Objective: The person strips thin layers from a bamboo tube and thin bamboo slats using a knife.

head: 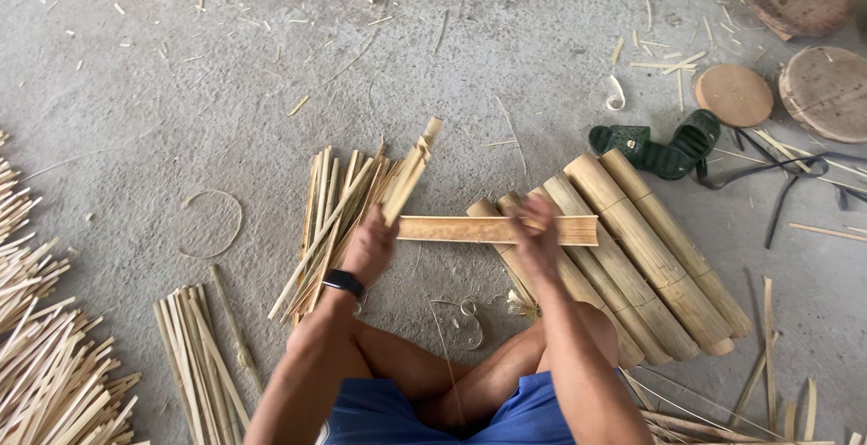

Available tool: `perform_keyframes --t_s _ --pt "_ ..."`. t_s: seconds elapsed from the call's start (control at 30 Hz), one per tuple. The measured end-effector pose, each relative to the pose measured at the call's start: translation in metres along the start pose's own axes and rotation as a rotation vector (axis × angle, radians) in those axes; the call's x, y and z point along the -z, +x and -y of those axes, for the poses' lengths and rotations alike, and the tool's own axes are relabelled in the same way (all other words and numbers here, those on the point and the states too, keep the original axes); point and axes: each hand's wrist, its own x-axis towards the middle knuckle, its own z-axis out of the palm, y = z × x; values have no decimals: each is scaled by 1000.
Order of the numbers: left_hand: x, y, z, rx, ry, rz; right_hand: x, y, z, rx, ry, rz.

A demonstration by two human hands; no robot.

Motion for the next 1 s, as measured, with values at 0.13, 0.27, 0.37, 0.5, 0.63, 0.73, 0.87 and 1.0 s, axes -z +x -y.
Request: perform_keyframes --t_s 0.13,0.27,0.37,0.5,0.63,0.73,0.87,1.0 --pt "37 39 56 101 306 81 78 32 -74 -242 -426 -628" --pt "33 43 58 205 381 138 84 50 -106 -587 -306 -416" --pt "8 31 46 338 466 85 77 53 -113 -616 202 -471" --pt "-39 6 9 -52 329 -3 71 62 -118 -524 152 -459" --pt "-98 -43 -48 -346 118 89 69 67 -114 -523 21 -326" --pt "-121 -69 -89 -352 36 116 67 63 -99 -512 27 -263" --pt "-112 -80 -134 -380 2 129 65 29 -53 -308 66 -295" --pt "-96 -69 -171 -475 -2 -74 55 -39 12 35 163 -183"
